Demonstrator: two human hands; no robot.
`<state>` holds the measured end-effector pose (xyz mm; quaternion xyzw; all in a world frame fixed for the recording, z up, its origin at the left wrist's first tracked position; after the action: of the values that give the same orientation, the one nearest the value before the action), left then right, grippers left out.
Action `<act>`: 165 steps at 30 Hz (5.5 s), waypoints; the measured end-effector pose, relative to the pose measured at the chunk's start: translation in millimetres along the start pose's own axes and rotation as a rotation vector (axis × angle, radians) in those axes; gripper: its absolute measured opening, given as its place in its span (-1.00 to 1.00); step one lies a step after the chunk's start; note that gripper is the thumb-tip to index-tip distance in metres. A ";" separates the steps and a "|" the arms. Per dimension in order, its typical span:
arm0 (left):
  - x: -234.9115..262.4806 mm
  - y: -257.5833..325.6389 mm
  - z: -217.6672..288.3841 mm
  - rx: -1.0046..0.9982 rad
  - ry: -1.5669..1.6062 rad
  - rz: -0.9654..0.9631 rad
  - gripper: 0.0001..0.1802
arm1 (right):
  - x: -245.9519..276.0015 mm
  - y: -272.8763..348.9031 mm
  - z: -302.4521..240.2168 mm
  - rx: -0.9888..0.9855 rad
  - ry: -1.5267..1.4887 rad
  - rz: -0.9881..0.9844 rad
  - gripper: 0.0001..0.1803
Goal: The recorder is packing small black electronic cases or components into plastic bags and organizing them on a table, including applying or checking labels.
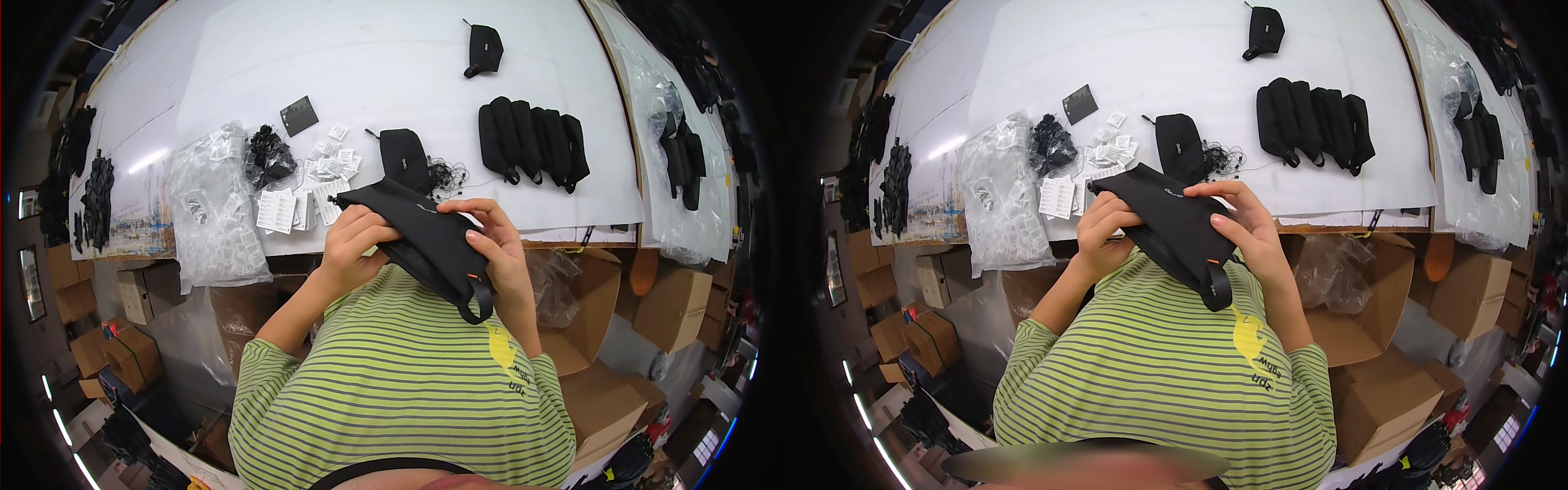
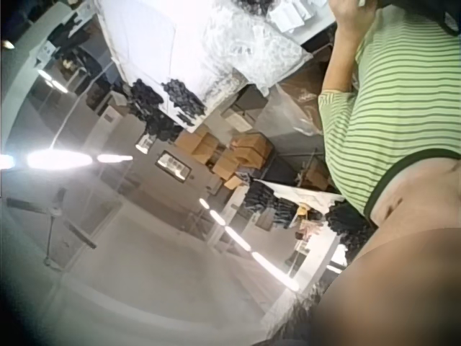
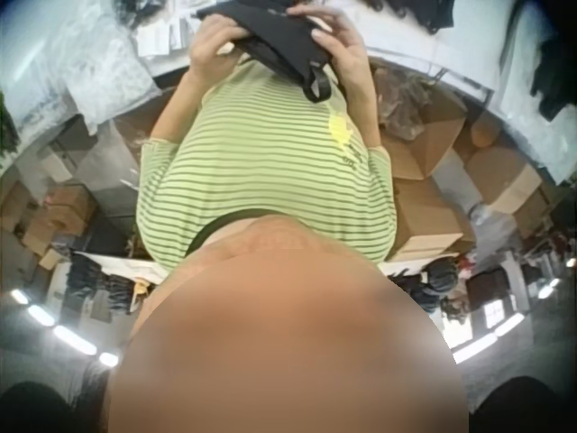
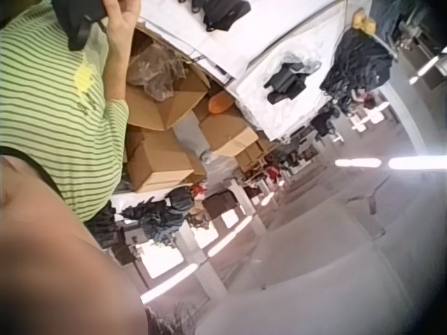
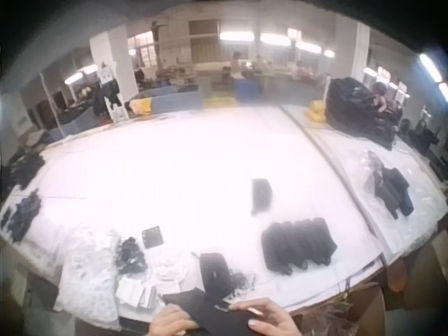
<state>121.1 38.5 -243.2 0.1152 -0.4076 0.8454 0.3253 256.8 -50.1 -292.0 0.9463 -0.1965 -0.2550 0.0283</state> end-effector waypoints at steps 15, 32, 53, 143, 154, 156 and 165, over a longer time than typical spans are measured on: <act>1.9 -0.4 4.9 0.007 -0.070 0.022 -0.63 | 6.2 -7.6 6.4 0.005 -0.086 -0.050 -0.35; -29.6 63.8 -81.9 0.832 0.036 -0.520 -0.71 | 146.7 -5.1 2.1 -0.081 0.459 0.369 -0.76; -65.9 63.3 -74.5 0.790 0.289 -1.018 -0.56 | 101.8 -85.9 91.9 -0.268 -0.767 0.477 -0.63; -95.0 22.0 -116.0 1.373 1.157 0.217 -0.73 | 3.6 -23.9 -44.6 0.508 0.776 0.183 -0.90; -82.9 25.2 -133.1 1.340 1.160 0.418 -0.71 | -14.3 4.2 -62.3 0.668 1.231 0.263 -0.52; -85.5 29.1 -120.4 1.352 1.170 0.431 -0.70 | -40.6 8.0 -48.3 0.716 1.506 0.033 -0.37; -60.9 27.0 -101.8 0.857 0.577 0.180 -0.39 | 21.2 -3.2 -58.3 0.483 0.913 0.188 -0.49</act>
<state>157.3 76.2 -353.1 -0.0351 0.0729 0.9583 0.2742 303.6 -58.0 -251.9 0.9189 -0.3015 0.2396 -0.0852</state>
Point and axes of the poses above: each hand's wrist, its own y-axis away from the middle knuckle, its own x-axis out of the back of the hand, z = x × y, the point moved 9 cm from there along -y, towards the middle knuckle, and after that the axes turned 6 degrees about z, right-handed, at the moved point
